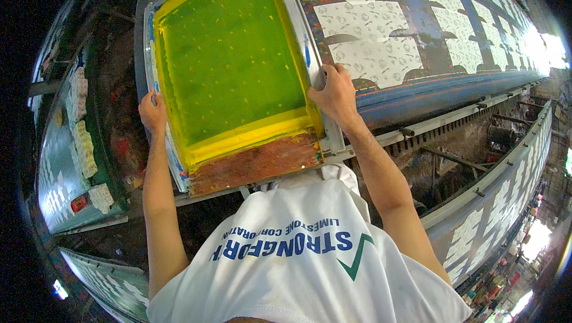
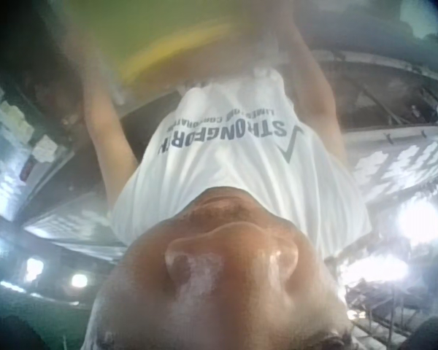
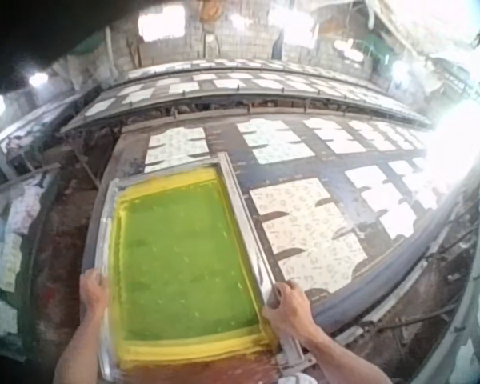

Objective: The person uses a squeegee to pull green ink across a screen printing frame, repeatedly coating the mesh to transfer ink onto the substrate below. The person maintains steady pressure and consistent strokes throughout the process.

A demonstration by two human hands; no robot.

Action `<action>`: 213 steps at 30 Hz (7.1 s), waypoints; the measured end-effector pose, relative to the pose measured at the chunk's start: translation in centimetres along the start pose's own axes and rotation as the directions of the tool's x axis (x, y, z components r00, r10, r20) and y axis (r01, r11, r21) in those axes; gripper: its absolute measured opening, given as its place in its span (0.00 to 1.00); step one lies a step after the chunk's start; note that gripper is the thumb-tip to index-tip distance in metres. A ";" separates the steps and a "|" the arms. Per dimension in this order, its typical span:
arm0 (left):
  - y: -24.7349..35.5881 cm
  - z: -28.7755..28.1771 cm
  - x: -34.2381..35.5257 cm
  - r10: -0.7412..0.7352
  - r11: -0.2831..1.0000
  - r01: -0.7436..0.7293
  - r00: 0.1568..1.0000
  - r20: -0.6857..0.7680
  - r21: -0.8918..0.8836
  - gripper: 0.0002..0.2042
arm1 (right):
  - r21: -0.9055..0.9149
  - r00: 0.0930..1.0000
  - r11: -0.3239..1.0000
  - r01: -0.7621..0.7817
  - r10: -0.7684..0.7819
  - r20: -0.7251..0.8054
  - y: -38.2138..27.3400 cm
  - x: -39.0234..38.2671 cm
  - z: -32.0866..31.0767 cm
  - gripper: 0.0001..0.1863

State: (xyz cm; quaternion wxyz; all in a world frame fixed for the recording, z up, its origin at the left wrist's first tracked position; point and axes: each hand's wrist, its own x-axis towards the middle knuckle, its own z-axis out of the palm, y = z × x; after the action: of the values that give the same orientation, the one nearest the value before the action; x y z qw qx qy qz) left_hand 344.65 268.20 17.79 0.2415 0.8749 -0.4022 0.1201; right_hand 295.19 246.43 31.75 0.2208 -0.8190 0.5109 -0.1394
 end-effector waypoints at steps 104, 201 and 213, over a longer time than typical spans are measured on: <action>43.9 8.8 -2.7 0.036 0.975 -0.045 0.998 -0.043 -0.216 0.19 | -0.496 0.913 0.767 0.407 -0.335 0.232 12.7 25.9 -10.9 0.13; 43.6 9.4 -2.2 0.041 0.991 -0.037 0.999 0.028 -0.128 0.18 | -0.067 0.573 0.668 0.741 -0.577 0.583 22.4 -4.5 -22.9 0.31; 44.3 8.6 -2.0 0.059 0.996 -0.055 0.996 0.060 -0.069 0.18 | -0.041 0.978 0.980 0.196 -0.193 0.084 37.3 3.3 -31.0 0.14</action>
State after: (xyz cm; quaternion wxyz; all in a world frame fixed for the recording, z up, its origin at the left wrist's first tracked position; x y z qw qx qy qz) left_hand 309.75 240.20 24.12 0.2549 0.8578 -0.4379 0.0864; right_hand 253.67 222.47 39.72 0.2062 -0.8751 0.4224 -0.1151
